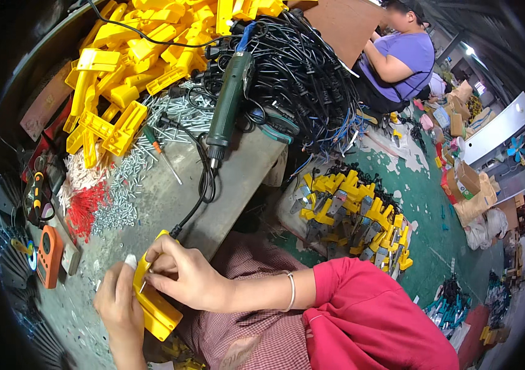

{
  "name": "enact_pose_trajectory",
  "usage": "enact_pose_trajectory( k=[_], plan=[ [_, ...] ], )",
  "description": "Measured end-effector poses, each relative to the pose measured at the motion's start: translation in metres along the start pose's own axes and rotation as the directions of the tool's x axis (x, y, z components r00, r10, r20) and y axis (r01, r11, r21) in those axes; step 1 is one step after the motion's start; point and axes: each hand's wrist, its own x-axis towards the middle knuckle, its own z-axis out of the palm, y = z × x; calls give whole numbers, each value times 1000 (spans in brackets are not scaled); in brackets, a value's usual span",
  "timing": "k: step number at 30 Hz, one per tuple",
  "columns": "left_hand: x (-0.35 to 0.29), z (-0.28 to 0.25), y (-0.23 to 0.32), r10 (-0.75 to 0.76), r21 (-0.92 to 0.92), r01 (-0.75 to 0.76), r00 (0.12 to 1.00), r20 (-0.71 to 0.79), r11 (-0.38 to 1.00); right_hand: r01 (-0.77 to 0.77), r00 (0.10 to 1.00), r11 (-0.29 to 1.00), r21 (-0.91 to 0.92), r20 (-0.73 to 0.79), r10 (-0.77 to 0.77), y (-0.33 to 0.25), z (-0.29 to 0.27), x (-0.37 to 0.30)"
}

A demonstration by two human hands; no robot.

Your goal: The person assembles heating tools by connecting wires, soldering the electrical joints with a soldering iron, fitting metal components into plastic casing handles, and fastening the housing together using an electric screwdriver.

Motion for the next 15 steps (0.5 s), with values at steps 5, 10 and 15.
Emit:
enact_pose_trajectory(
  k=[5, 10, 15],
  plan=[
    [24, -2, 9, -40, 88, 23, 981, 192, 996, -52, 991, 974, -220, 111, 78, 8, -2, 7],
    [24, -8, 11, -89, 141, 50, 954, 286, 989, 186, 969, 951, -247, 205, -136, 16, 9, -3],
    [26, -1, 6, -213, 71, 201, 926, 311, 977, 256, 939, 831, -495, 332, -92, -14, -33, 8]
  ],
)
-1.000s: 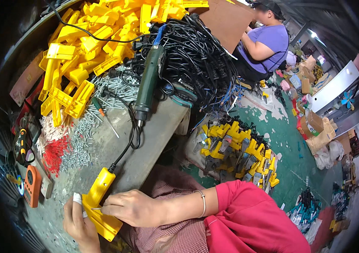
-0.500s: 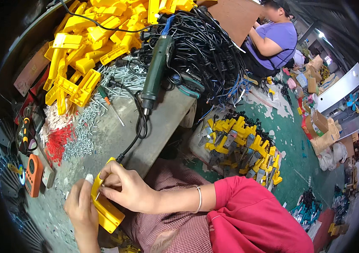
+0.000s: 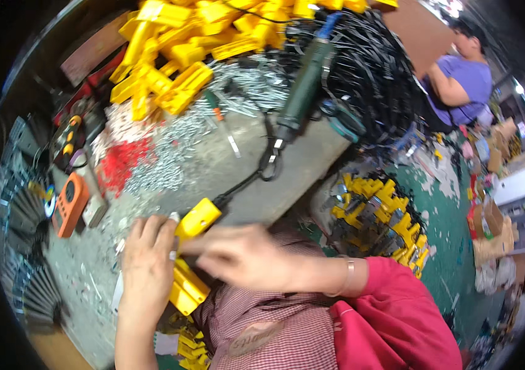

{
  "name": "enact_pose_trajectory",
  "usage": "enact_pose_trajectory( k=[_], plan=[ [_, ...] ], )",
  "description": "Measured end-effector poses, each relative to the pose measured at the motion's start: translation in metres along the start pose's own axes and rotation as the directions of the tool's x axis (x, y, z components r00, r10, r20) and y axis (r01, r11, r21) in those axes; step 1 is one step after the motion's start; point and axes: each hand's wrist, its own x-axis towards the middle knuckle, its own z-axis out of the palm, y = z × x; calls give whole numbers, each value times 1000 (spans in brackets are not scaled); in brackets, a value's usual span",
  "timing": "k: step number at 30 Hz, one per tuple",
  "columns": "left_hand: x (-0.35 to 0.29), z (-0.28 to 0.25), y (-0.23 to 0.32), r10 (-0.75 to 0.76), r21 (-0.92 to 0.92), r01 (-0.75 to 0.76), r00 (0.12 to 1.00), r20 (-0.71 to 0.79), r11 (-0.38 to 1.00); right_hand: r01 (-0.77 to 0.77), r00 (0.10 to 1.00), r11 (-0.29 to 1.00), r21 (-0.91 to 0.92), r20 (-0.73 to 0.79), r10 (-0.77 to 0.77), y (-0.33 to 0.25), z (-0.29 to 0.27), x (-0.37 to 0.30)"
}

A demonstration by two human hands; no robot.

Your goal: The person assembles heating tools by connecting wires, soldering the electrical joints with a soldering iron, fitting metal components into plastic casing handles, and fastening the housing together using an electric screwdriver.

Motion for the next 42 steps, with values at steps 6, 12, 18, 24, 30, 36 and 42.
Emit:
enact_pose_trajectory(
  k=[6, 12, 18, 24, 30, 36, 42],
  plan=[
    [-24, 10, -4, -107, -8, 107, 979, -171, 994, -203, 654, 946, -253, -754, -61, 55, -125, 30],
    [-8, 3, 1, -78, 58, 88, 985, -155, 994, -365, 587, 918, -156, -804, 96, 89, -140, 84],
    [8, 8, 14, -191, -71, 197, 979, 73, 978, 180, 891, 841, 510, -446, 80, 5, -125, 95],
    [6, 17, 9, -209, -238, 183, 974, -90, 954, 172, 980, 701, 692, -190, -53, -46, -84, 108],
    [7, 27, 6, -206, -295, 153, 966, -158, 943, 187, 982, 667, 721, -156, -106, -32, -50, 105],
    [2, 29, 7, -202, -287, 139, 959, -201, 948, 104, 918, 718, 688, 212, -336, -31, -42, 129],
    [5, 24, 1, -140, -302, 91, 980, -142, 949, 151, 859, 682, 715, 246, -449, -23, -33, 138]
  ],
)
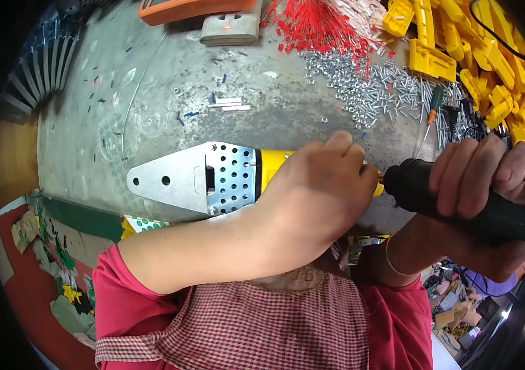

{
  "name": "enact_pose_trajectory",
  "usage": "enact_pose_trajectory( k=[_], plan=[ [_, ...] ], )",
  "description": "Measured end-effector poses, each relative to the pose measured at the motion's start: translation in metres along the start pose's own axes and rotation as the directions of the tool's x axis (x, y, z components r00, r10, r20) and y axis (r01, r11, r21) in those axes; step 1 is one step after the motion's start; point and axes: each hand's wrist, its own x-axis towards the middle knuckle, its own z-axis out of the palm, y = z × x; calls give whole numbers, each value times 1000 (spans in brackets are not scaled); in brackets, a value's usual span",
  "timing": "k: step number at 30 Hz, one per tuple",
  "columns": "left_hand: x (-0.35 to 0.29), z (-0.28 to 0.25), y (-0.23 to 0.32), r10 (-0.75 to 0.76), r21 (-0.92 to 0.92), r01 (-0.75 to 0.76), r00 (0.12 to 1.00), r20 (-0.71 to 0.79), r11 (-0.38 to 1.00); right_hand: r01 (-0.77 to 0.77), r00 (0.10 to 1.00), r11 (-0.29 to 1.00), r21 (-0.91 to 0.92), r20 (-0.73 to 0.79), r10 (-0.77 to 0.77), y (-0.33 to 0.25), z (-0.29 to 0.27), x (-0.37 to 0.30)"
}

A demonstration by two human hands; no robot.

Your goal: The person assembles heating tools by connecting wires, soldering the electrical joints with a soldering iron, fitting metal components into plastic casing handles, and fastening the housing together using an electric screwdriver.

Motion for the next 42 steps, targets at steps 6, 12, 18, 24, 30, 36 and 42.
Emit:
enact_pose_trajectory(
  k=[6, 12, 18, 24, 30, 36, 42],
  plan=[
    [-3, 10, 1, -38, 14, 39, 996, -79, 999, 54, 924, 994, -98, -373, -87, -18, 6, -22],
    [0, 10, 2, -23, 28, 27, 993, -115, 999, 52, 998, 988, -143, -10, -54, -22, 1, -38],
    [-3, 7, 5, -10, 107, 19, 997, -78, 994, 8, 999, 999, -50, -35, -10, -20, 14, -32],
    [-17, 9, 6, 67, 137, -40, 977, -203, 990, -32, 988, 990, -135, -154, 11, -18, 19, -26],
    [-93, -10, 12, -26, 221, 20, 999, 26, 975, 70, 977, 995, -67, -195, -82, -29, 39, 6],
    [-95, 3, 0, 53, 241, -39, 997, -52, 970, 165, 983, 985, 58, -94, -159, 10, 66, 37],
    [-95, 10, -5, 137, 203, -107, 981, -139, 973, 212, 975, 965, 153, -101, -198, 24, 80, 37]
  ],
)
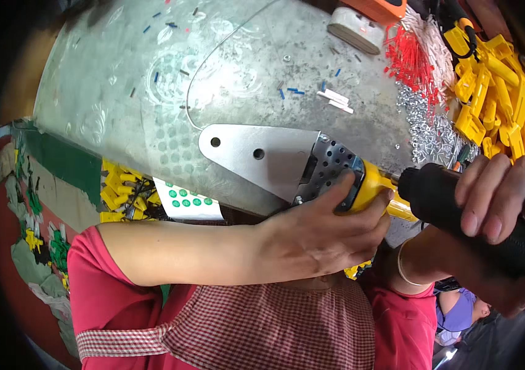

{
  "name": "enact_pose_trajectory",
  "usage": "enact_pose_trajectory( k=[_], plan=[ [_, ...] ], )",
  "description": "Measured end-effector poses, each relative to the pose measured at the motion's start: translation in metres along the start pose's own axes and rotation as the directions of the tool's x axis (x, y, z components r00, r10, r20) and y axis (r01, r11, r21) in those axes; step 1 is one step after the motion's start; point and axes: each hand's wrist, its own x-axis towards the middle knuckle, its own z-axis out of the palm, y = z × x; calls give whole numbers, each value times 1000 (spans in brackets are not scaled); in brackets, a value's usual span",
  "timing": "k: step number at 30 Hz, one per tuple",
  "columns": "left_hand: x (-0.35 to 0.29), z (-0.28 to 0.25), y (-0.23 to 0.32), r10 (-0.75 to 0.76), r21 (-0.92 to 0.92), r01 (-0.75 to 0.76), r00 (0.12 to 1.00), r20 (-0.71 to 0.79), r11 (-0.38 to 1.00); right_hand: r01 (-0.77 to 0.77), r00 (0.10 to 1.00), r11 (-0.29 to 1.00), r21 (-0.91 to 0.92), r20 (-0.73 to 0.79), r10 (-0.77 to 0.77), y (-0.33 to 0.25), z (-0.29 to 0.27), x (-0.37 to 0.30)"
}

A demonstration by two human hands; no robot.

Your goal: The person assembles heating tools by connecting wires, soldering the electrical joints with a soldering iron, fitting metal components into plastic casing handles, and fastening the housing together using an electric screwdriver.

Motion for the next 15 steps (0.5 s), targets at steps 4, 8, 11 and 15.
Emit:
enact_pose_trajectory(
  k=[4, 8, 11, 15],
  plan=[
    [-2, 2, -5, 58, -78, -61, 997, -43, 995, 62, 998, 996, 60, -38, -59, 8, 6, -8],
    [7, 7, -4, -16, 65, 21, 997, -81, 998, 145, 987, 984, 103, -89, -136, -16, -59, -5],
    [17, 5, -8, -61, 168, 85, 988, -143, 982, 203, 976, 969, 140, -110, -189, -61, -62, -15],
    [25, -10, -22, 44, 172, -44, 999, 4, 984, 281, 955, 947, 153, -148, -259, -53, -1, -60]
  ],
)
